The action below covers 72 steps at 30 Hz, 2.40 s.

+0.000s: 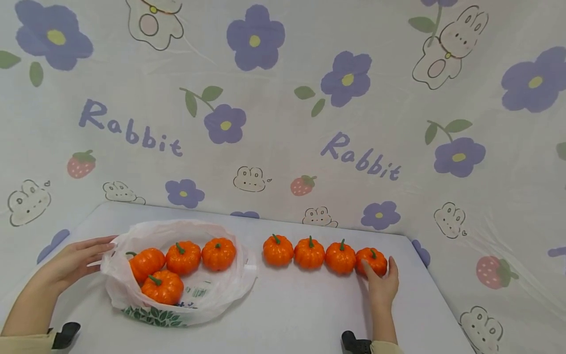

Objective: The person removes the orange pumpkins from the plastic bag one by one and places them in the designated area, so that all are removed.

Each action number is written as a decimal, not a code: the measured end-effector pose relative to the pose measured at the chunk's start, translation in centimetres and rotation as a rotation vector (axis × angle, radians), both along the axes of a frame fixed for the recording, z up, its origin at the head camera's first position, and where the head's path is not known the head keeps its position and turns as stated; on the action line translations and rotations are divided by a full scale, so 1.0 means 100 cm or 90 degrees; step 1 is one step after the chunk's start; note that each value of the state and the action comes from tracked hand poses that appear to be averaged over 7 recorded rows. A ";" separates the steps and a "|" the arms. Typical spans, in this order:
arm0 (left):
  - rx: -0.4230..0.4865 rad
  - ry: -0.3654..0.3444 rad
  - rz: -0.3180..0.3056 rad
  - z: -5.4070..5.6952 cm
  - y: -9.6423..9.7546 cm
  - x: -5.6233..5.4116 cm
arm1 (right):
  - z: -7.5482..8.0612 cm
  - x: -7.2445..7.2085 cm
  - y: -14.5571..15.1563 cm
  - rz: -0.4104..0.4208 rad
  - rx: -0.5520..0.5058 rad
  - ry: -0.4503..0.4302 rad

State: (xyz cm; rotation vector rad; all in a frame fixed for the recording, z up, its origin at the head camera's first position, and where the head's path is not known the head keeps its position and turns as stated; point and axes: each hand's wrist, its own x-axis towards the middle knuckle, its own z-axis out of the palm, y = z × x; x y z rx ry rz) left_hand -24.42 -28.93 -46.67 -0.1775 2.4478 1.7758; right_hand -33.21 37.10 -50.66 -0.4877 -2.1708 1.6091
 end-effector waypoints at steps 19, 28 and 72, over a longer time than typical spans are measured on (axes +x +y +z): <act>0.014 0.021 -0.005 -0.002 -0.004 0.000 | 0.038 0.007 -0.043 0.040 -0.015 0.076; 0.005 0.023 -0.005 -0.001 -0.003 0.001 | 0.059 0.009 -0.078 0.112 -0.021 0.082; -0.003 0.007 -0.007 0.001 -0.005 -0.008 | 0.032 0.009 -0.214 0.473 0.044 0.054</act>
